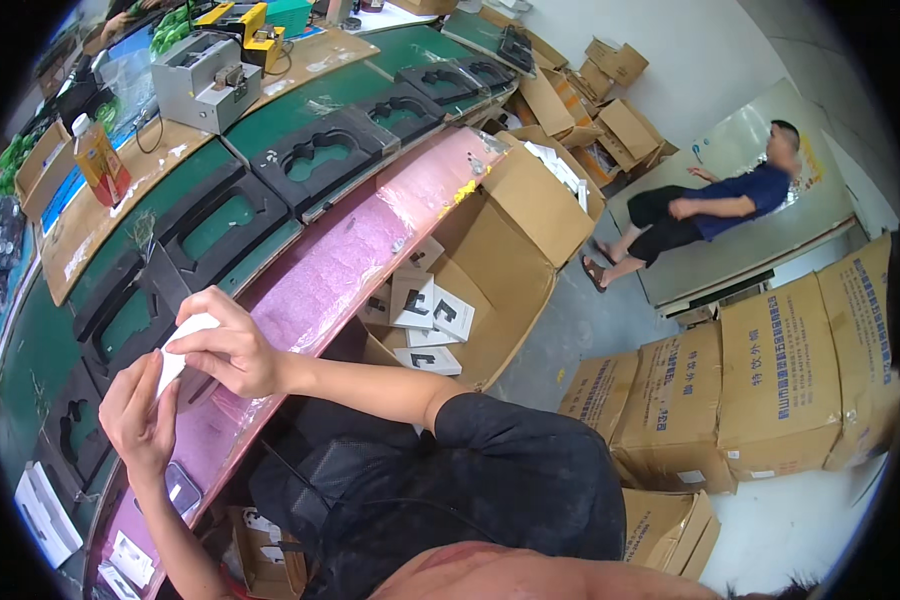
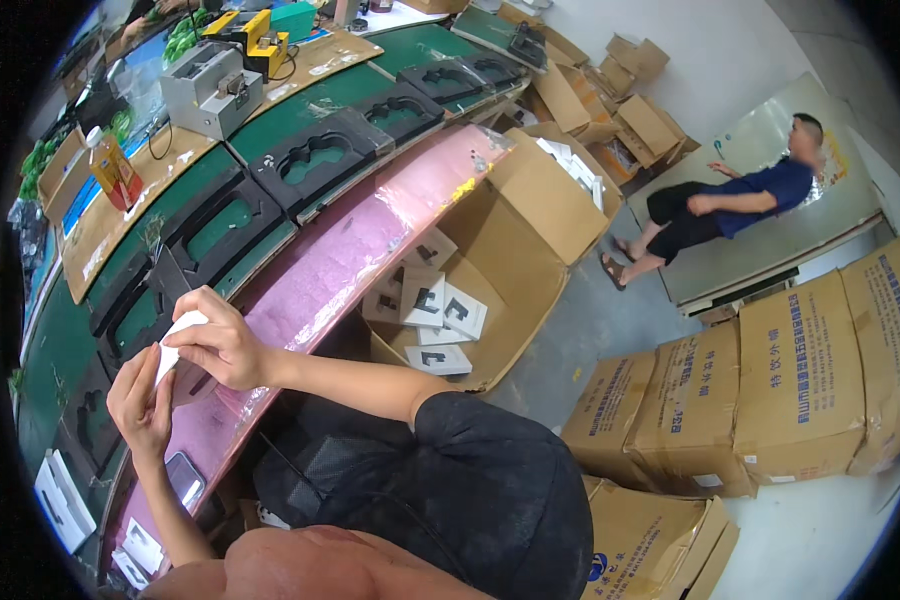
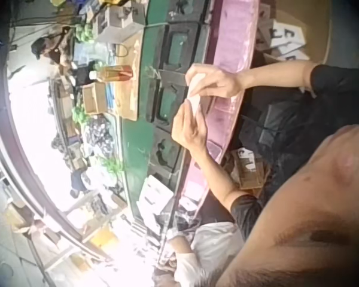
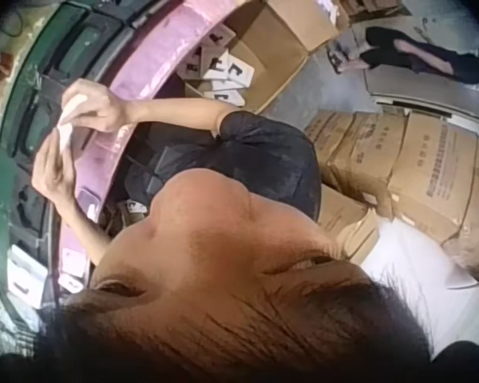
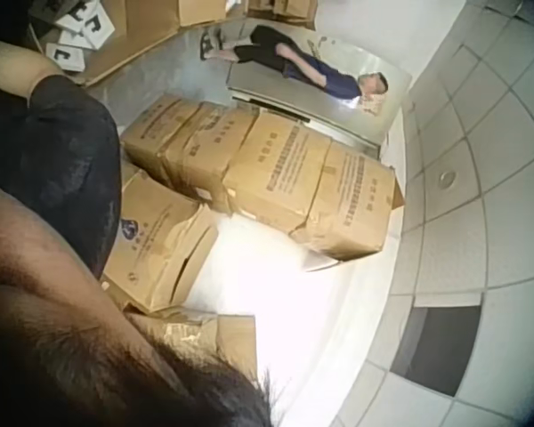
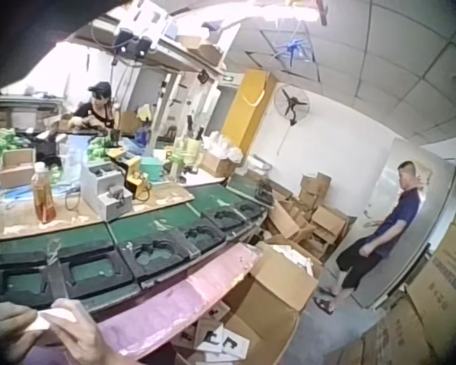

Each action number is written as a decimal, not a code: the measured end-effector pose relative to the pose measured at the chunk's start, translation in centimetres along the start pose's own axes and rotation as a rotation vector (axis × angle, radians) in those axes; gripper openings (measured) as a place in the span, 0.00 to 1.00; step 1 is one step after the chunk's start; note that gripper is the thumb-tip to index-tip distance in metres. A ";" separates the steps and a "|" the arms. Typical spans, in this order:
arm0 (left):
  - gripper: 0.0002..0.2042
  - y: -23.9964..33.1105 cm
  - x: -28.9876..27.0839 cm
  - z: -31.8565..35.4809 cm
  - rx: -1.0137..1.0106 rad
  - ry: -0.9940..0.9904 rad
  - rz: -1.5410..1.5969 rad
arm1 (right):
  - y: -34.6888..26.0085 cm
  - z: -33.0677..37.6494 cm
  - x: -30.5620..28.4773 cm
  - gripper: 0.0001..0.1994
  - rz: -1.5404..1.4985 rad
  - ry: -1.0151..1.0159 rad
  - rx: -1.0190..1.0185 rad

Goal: The person folds and closes the flaps of product boxes by hand and places the packaged boxes into a large container.

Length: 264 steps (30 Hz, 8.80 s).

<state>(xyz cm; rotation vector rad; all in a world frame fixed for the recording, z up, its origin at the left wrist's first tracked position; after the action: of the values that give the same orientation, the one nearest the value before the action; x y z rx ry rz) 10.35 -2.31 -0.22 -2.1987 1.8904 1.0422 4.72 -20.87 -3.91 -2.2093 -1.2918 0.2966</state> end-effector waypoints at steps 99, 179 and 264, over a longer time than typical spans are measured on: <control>0.10 5.1 3.7 2.1 -0.365 -0.100 0.458 | 1.2 10.5 -54.8 0.25 0.127 1.146 0.651; 0.29 0.8 -21.5 -4.7 -0.541 -0.157 -0.406 | -1.7 -2.2 -1.9 0.18 -0.110 -0.053 0.278; 0.12 1.0 -0.1 0.1 -0.487 0.128 0.173 | 0.5 -5.1 -5.0 0.15 0.179 -0.438 0.328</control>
<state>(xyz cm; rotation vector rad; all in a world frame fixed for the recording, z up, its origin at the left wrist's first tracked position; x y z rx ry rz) 9.42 -2.43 0.14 -2.4221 2.0902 1.5727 4.81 -27.09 -0.43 -2.0391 -1.1529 1.0320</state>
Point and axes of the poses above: each hand's wrist, its own z-axis away from the middle knuckle, its own x-axis out of the palm, y = z × x, the point moved 6 cm from there along -z, towards the middle knuckle, and after that the axes turned 13 degrees about y, right-handed, at the moved point
